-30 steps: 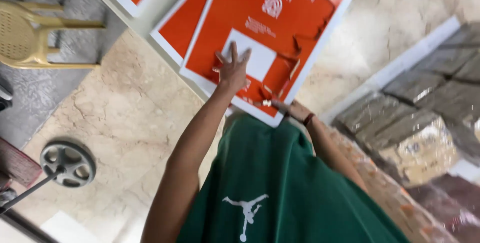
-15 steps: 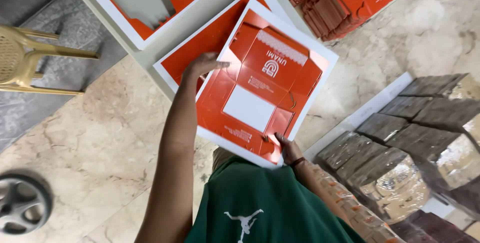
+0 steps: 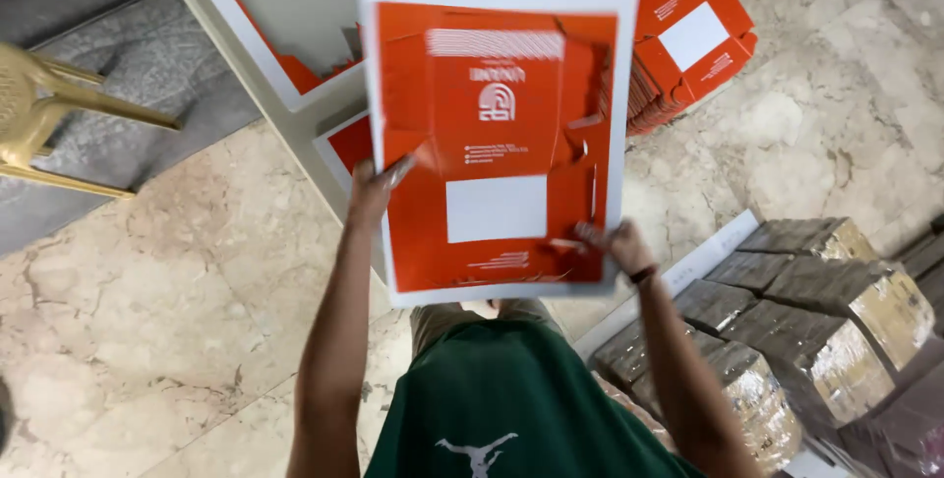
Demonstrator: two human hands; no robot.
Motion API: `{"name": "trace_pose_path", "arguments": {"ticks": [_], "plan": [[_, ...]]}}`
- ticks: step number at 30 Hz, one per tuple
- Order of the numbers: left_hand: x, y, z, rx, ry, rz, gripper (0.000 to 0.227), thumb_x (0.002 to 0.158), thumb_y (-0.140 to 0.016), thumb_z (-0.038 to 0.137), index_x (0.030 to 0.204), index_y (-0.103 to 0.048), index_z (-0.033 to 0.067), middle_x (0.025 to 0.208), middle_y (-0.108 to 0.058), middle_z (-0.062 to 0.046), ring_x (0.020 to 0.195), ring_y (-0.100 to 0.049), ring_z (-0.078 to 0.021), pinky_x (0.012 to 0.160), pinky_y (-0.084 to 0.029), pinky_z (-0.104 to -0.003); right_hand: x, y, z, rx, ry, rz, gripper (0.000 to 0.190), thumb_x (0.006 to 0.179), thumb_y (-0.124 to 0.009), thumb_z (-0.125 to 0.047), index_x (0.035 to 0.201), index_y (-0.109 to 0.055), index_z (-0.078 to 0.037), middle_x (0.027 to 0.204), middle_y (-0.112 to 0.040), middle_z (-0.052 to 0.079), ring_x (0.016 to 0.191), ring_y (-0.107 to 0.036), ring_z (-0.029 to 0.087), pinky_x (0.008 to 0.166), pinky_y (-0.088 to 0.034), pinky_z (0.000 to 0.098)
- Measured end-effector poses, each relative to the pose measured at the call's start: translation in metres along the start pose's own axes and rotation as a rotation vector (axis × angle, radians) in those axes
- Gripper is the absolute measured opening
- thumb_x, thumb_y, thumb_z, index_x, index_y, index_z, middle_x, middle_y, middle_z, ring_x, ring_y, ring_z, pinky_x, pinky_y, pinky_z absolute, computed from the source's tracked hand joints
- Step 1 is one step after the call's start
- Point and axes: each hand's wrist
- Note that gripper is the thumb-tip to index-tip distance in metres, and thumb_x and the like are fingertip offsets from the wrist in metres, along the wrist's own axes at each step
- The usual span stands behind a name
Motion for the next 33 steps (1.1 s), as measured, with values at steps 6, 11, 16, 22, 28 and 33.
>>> {"name": "trace_pose_path", "arguments": {"ticks": [6,11,16,22,28,33], "plan": [[-0.117,-0.029,-0.088,0.801,-0.42,0.162,0.006,0.089,-0.075,0.003,0.089,-0.08,-0.0007,0.073,-0.073,-0.024,0.081,-0.075,-0.0402,0.08,-0.06,-0.053,0.051,-0.004,-0.237,-0.917,0.225,-0.195,0.08,0.078,-0.083,-0.05,0.138,-0.064,0.0,0.13,-0.065,0.032,0.123,-0.055,0.058,0.112,-0.039,0.0671],[-0.184,-0.146,-0.112,-0.677,0.997,0.443,0.054,0.091,-0.074,0.034,0.13,-0.065,-0.0021,0.108,-0.074,-0.025,0.083,-0.073,-0.0371,0.077,-0.063,-0.047,0.113,0.001,-0.251,-1.269,1.033,-0.122,0.063,0.095,-0.083,-0.045,0.139,-0.066,-0.003,0.145,-0.066,0.021,0.133,-0.059,0.037,0.112,-0.022,0.0674],[-0.18,-0.156,-0.153,-0.315,1.025,-0.136,0.069,0.096,-0.052,0.055,0.146,-0.056,0.007,0.143,-0.064,-0.013,0.123,-0.066,-0.0259,0.106,-0.052,-0.036,0.144,0.051,-0.113,-0.976,0.763,0.239,0.045,0.109,-0.069,-0.053,0.115,-0.078,-0.009,0.103,-0.081,0.014,0.085,-0.077,0.026,0.083,-0.049,0.0507],[-0.143,-0.185,-0.093,0.59,0.436,-0.457,0.052,0.095,-0.062,0.043,0.139,-0.065,0.0155,0.142,-0.066,-0.004,0.132,-0.06,-0.0199,0.11,-0.043,-0.034,0.084,0.062,0.014,-0.485,-0.301,-0.006,0.048,0.092,-0.058,-0.064,0.104,-0.073,-0.019,0.092,-0.07,0.005,0.087,-0.064,0.02,0.082,-0.052,0.0385],[-0.026,-0.253,-0.107,1.513,0.04,-0.44,0.102,0.086,-0.077,0.062,0.164,-0.025,0.0219,0.169,-0.004,-0.017,0.153,-0.001,-0.0483,0.116,-0.017,-0.076,0.141,0.047,-0.001,-0.473,-0.354,-0.577,0.031,0.086,-0.052,-0.025,0.069,-0.03,-0.011,0.106,-0.047,0.002,0.092,-0.049,0.007,0.05,-0.033,0.0257],[0.04,-0.292,-0.089,1.449,0.418,-0.5,0.144,0.071,-0.098,0.06,0.169,-0.002,0.017,0.162,0.034,-0.016,0.15,0.019,-0.0588,0.106,-0.023,-0.089,0.14,0.017,-0.078,-1.026,-0.236,-0.589,0.058,0.091,-0.072,-0.061,0.081,-0.055,-0.007,0.074,-0.065,0.015,0.06,-0.068,0.029,0.048,-0.049,0.0362]]}}
Point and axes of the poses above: each hand's wrist, its own x-axis towards the middle knuckle, its own y-axis out of the back of the hand, z = x × y
